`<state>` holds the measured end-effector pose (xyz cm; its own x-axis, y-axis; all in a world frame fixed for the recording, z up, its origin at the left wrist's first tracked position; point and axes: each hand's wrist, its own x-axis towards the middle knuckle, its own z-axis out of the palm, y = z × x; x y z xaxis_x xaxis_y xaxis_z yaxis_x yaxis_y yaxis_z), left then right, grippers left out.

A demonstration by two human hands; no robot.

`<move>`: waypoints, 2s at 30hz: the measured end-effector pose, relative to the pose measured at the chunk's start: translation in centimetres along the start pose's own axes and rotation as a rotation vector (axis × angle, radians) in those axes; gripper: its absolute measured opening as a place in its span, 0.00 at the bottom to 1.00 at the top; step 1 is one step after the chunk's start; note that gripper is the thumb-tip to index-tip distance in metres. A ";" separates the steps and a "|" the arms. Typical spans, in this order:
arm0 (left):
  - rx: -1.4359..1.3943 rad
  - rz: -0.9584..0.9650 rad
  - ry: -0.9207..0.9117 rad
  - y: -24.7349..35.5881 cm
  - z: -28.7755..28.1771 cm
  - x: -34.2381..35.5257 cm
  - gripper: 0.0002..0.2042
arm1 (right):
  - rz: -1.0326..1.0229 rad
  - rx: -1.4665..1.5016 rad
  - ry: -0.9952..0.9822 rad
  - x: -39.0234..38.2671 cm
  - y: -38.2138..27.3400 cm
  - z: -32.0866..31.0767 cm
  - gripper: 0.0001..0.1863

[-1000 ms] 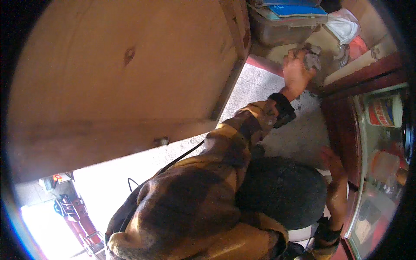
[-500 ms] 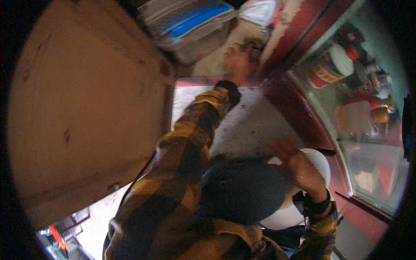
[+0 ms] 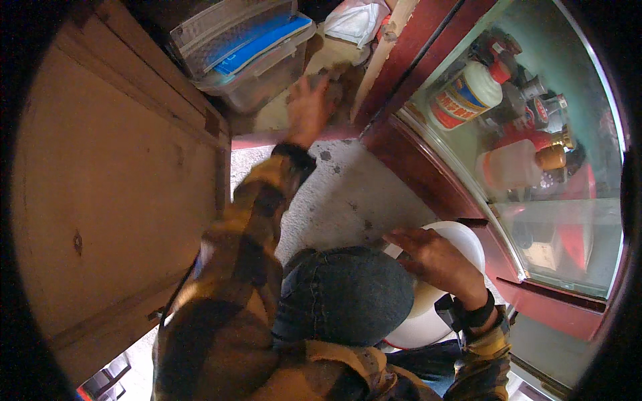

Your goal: The person wipes a wooden box with a cloth, places a red gift box and an orange box into a cabinet, and then uses a wet cloth from a white bucket to wipe the floor of a lower storage unit.

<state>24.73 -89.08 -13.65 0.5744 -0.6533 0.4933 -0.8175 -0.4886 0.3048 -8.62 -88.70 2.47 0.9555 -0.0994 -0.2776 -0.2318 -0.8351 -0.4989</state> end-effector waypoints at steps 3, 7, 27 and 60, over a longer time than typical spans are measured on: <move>0.002 -0.160 -0.056 -0.7 -5.5 -5.3 0.29 | 0.006 0.023 -0.017 0.2 -0.6 -0.4 0.25; 0.041 -0.167 -0.069 -1.7 -5.6 -5.9 0.31 | -0.071 -0.001 0.021 0.9 -0.2 0.2 0.25; -0.243 -0.049 -0.066 1.2 -3.7 -6.0 0.19 | -0.175 0.011 0.083 0.0 -2.6 -1.1 0.20; -0.124 -0.601 -0.192 -8.6 -8.8 -9.6 0.25 | 0.368 0.068 0.204 -13.2 1.8 -2.3 0.24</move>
<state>25.89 -73.52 -13.81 0.9216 -0.3841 0.0559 -0.3431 -0.7388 0.5800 -21.25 -90.13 7.18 0.8217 -0.4948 -0.2829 -0.5692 -0.6870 -0.4516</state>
